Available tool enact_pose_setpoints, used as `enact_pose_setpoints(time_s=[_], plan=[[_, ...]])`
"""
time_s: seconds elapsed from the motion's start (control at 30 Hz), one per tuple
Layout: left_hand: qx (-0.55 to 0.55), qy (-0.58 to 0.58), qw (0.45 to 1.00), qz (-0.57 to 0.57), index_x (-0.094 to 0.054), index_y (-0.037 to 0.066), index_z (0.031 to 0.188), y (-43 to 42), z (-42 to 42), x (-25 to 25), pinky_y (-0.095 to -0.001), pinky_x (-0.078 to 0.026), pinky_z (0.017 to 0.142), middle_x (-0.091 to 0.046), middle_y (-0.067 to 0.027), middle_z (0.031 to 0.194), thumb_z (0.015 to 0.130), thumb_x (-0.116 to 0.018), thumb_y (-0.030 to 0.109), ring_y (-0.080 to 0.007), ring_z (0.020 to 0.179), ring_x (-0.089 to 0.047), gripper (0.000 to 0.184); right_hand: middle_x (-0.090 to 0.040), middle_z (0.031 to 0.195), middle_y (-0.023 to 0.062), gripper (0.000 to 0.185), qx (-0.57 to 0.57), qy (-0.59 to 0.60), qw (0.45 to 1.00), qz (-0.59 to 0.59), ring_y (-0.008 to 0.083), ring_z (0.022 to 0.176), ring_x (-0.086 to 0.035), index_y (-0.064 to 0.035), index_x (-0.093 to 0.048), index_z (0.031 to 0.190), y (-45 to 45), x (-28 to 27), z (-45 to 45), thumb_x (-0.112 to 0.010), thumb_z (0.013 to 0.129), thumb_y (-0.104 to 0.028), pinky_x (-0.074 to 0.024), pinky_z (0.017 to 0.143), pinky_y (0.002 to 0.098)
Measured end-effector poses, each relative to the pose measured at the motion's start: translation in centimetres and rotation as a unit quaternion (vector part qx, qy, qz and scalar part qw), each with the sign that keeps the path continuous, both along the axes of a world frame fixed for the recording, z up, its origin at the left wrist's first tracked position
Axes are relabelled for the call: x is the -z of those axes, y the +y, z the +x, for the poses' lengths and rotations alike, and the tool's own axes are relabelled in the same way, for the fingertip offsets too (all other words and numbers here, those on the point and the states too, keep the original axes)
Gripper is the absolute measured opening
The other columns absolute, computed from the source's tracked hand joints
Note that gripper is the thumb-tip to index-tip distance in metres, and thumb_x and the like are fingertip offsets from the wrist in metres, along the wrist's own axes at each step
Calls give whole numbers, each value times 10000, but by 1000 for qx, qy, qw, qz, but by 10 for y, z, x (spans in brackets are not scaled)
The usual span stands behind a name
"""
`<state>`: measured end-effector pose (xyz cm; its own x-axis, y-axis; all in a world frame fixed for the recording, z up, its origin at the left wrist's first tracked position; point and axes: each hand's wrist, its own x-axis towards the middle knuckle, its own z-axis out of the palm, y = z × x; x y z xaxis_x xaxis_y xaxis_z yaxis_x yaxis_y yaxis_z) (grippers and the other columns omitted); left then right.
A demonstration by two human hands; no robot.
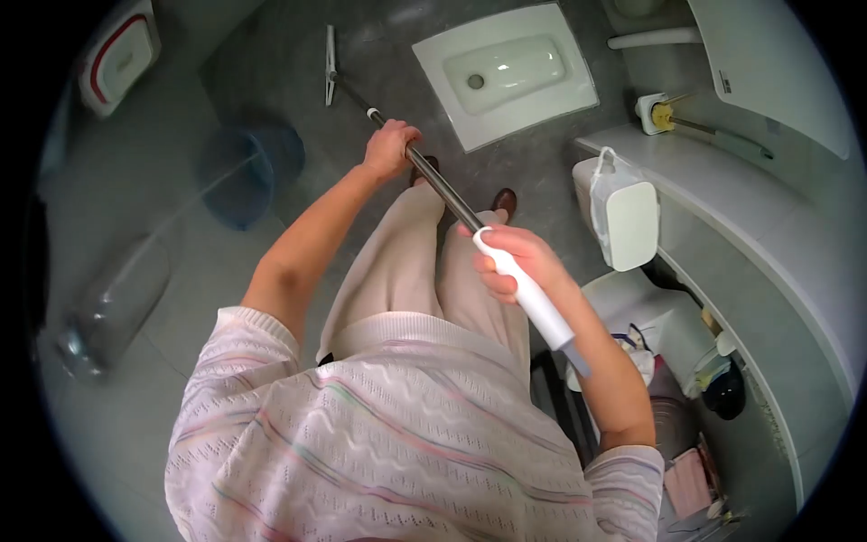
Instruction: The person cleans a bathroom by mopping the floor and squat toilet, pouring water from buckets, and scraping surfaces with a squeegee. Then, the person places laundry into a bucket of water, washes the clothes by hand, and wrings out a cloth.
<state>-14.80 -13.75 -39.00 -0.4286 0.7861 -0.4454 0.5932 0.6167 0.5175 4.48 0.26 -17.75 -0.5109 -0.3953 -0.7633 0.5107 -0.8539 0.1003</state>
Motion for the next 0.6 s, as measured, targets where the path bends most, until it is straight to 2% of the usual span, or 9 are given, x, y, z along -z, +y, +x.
enact_pose_setpoints(time_s=[0.03,0.07,0.1,0.2,0.27,0.37,0.47,0.5,0.6], plan=[[25,-3,1000,-1,-620,146,895,3,-5,7,-369,-449,771,-561,-71,881,631,-586,51,-253,919,-521,282,-459,672,32,317,75,-10,993,-93,84,406,-379,-75,-425,1174,-5,11,1,-379,892,-212,-308,345,225],[50,-10,999,-1,-621,143,889,10,-1,12,-366,-448,774,-561,-71,884,642,-578,57,-251,925,-518,265,-445,661,31,329,114,-35,987,-111,83,384,-354,-67,-408,1182,-3,10,9,-361,898,-226,-305,331,235],[70,-21,997,0,-623,141,883,19,9,16,-363,-446,777,-562,-71,886,652,-570,63,-250,931,-516,249,-438,658,32,340,139,-51,984,-97,83,373,-349,-61,-398,1194,-1,0,19,-356,900,-226,-305,320,240],[157,-95,983,-1,-636,156,888,66,52,-35,-347,-443,808,-581,-56,944,672,-562,83,-241,985,-513,240,-426,648,37,387,209,-81,973,-61,83,340,-336,-40,-353,1238,0,-46,62,-348,901,-229,-302,291,249],[220,-106,969,44,-638,172,866,85,93,-37,-343,-446,791,-585,-24,932,680,-572,103,-209,989,-501,209,-429,648,42,415,248,-125,960,-25,82,336,-346,-34,-317,1268,-5,-81,86,-342,902,-229,-307,289,248],[275,-149,948,60,-631,161,843,99,140,-62,-361,-433,754,-585,-8,903,677,-608,153,-198,984,-491,168,-430,647,52,423,279,-166,946,2,100,336,-358,-52,-310,1279,-13,-123,109,-359,893,-219,-307,292,257],[283,-161,940,100,-622,151,829,85,168,-77,-366,-425,749,-573,-6,867,642,-630,153,-195,960,-494,187,-430,648,62,432,233,-137,963,9,126,337,-370,-80,-310,1287,-28,-141,134,-384,882,-210,-301,295,267],[273,-139,947,94,-620,152,827,76,170,-80,-366,-425,751,-571,-4,868,632,-633,150,-193,957,-495,195,-432,645,67,434,202,-125,971,28,143,342,-370,-102,-318,1288,-34,-142,143,-405,873,-196,-293,298,269],[251,-72,964,56,-620,157,835,36,158,-70,-361,-427,755,-563,6,884,600,-639,126,-185,947,-496,238,-437,643,66,429,217,-122,968,-37,134,347,-362,-91,-327,1281,-50,-112,163,-409,873,-193,-291,299,270]])
